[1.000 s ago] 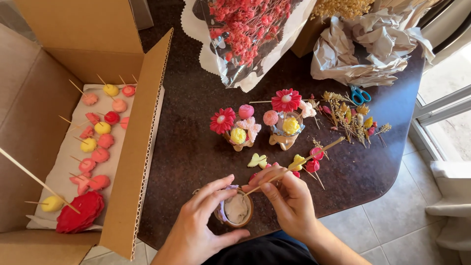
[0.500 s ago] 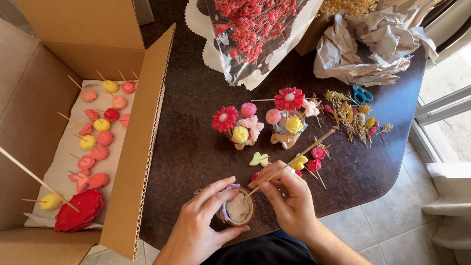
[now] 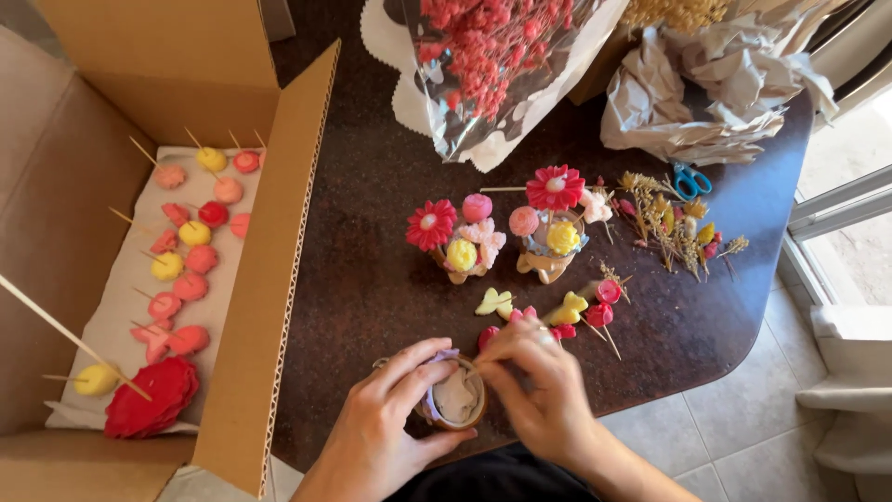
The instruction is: Decorating small jars with artificial flowers and decorative picks
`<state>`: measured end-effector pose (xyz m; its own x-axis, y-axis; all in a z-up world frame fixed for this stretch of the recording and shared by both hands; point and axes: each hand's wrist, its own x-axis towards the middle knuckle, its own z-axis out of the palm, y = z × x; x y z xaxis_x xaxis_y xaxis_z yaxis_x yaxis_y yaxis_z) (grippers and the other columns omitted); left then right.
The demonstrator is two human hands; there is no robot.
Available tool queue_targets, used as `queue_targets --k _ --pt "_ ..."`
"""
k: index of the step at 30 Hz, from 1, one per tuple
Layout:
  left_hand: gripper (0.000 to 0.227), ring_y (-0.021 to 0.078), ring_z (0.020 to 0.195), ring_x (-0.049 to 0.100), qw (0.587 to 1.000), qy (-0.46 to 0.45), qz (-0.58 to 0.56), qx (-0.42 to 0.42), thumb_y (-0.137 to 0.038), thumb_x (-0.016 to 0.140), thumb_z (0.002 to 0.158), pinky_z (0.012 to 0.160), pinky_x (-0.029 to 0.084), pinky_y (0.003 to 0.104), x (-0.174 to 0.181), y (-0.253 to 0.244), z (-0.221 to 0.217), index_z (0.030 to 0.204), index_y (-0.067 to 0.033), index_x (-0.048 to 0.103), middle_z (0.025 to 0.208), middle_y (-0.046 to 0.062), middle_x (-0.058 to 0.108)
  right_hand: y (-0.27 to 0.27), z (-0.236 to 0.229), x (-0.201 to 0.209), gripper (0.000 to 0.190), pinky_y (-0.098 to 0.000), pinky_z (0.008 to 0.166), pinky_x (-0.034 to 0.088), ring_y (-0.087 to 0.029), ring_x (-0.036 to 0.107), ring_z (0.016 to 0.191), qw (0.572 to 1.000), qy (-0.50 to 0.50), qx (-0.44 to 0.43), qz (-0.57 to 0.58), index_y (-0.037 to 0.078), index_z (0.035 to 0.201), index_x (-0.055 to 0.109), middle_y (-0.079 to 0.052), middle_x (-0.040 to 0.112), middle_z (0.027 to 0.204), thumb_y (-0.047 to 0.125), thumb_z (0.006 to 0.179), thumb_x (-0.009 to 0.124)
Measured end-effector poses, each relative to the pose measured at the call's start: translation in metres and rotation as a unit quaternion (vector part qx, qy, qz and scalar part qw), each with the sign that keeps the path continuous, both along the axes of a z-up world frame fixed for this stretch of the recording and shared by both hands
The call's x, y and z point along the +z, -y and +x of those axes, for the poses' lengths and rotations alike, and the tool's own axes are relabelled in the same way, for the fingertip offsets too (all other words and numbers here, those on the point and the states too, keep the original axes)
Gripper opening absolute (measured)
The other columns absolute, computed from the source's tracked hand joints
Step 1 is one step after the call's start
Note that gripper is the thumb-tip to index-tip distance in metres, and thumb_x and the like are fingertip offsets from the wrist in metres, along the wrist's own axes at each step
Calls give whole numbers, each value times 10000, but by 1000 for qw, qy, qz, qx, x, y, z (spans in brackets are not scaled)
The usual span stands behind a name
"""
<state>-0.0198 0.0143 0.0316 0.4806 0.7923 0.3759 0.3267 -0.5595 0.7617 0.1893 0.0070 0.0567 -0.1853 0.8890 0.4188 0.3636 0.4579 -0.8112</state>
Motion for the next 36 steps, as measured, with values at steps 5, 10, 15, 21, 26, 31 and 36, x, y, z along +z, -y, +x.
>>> queue_targets --k 5,10,15,21,26,31,36 --pt "630 248 1194 700 1000 -16 -5 15 -261 968 709 1020 554 383 -5 0 0 1227 -108 645 1374 91 644 3 8 33 137 -385 739 480 -253 602 716 993 41 -17 106 24 859 623 -86 650 793 93 958 559" --pt "617 256 1182 707 1000 -8 -5 14 -269 957 728 989 570 382 -5 2 0 1230 -117 632 1375 103 640 1 -1 29 103 -406 757 473 -279 596 770 986 96 59 124 29 945 636 -111 641 892 88 984 560" --pt "606 259 1184 698 1000 -17 -6 15 -286 945 735 975 568 395 -7 2 0 1223 -119 626 1382 102 638 0 -8 34 142 -378 754 493 -275 591 772 980 132 76 132 44 942 634 -99 632 901 115 1007 530" --pt "596 261 1192 697 1000 -4 -9 13 -289 933 737 1024 543 387 -6 0 0 1215 -49 669 1375 117 640 -3 -12 10 224 -405 798 478 -302 517 748 976 130 124 123 24 967 622 -118 611 938 114 1047 433" --pt "626 235 1211 690 1000 -16 -11 20 -252 976 682 1026 532 367 -2 1 -1 1211 -123 667 1371 82 666 77 101 -131 674 -570 1055 453 -347 616 1221 885 -411 67 -208 75 1408 547 -154 632 1354 632 1030 565" --pt "654 208 1164 708 997 -20 44 52 -328 996 655 986 560 351 -13 5 4 1190 -136 673 1325 62 677 34 117 41 110 -271 656 507 -223 642 728 932 41 -357 48 -3 977 565 -184 660 841 -53 1074 548" --pt "661 184 1044 717 986 -54 89 127 -454 997 614 878 587 342 -17 11 20 1129 -182 684 1246 2 684 39 189 -43 117 -307 720 529 -143 689 698 848 299 -390 -197 189 941 813 37 793 870 265 905 730"
